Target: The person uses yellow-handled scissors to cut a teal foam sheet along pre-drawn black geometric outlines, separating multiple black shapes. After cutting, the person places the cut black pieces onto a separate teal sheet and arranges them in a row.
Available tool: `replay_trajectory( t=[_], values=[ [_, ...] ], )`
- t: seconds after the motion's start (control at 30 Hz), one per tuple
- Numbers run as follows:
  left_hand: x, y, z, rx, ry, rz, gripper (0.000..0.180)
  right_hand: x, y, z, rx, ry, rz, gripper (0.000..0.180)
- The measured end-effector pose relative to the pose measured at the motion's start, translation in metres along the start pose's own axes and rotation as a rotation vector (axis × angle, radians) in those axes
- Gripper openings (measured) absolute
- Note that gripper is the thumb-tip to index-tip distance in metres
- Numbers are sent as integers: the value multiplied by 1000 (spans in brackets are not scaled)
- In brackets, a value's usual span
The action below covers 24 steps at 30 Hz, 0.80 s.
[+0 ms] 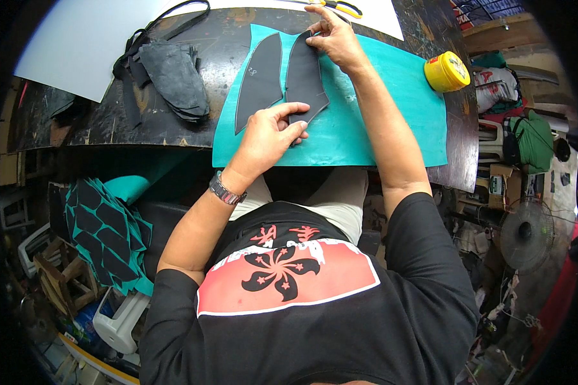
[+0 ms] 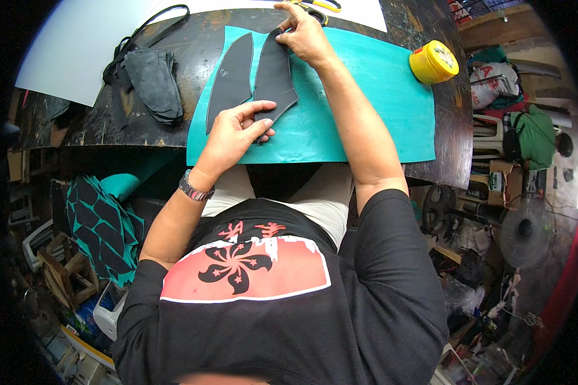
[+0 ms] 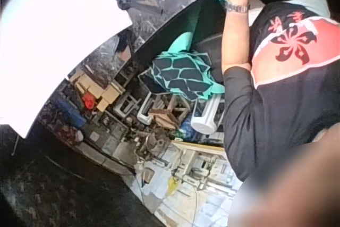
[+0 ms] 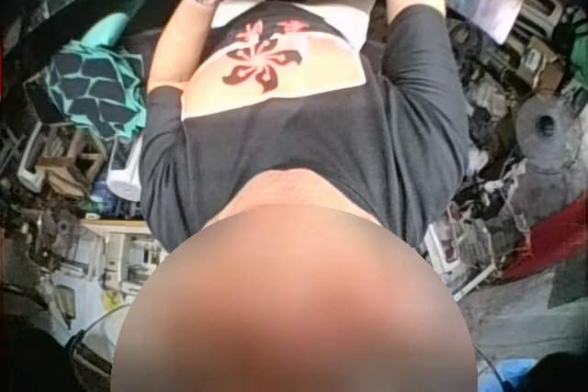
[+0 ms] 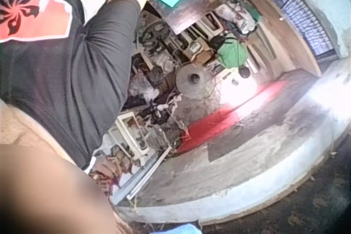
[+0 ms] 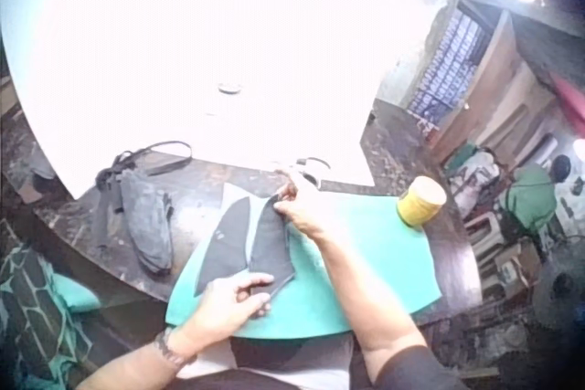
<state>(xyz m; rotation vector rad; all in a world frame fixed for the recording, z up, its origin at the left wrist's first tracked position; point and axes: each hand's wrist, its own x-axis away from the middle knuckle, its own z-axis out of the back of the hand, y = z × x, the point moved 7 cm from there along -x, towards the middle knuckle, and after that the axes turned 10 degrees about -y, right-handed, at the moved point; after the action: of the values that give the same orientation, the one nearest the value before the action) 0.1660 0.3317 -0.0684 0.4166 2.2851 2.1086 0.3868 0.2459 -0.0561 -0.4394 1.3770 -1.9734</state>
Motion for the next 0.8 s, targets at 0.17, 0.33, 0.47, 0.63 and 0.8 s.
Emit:
replay_trajectory(
  t=[0.17, 0.33, 0.47, 0.63, 0.8],
  values=[
    [2, 3, -2, -80, 14, 2, 32, 4, -1, 2, 19, 87, -44, 65],
    [4, 6, -4, -107, 41, -97, 32, 1, 1, 0, -66, 113, -10, 64],
    [6, 7, -2, -21, 65, -99, 34, 7, 8, 9, -165, 134, -191, 71],
    [32, 60, 21, -142, 295, -409, 49, 50, -64, 32, -236, -111, 119, 53],
    [50, 114, 32, -288, 20, -429, 64, 103, -120, 27, 86, -343, 14, 79]
  ],
)
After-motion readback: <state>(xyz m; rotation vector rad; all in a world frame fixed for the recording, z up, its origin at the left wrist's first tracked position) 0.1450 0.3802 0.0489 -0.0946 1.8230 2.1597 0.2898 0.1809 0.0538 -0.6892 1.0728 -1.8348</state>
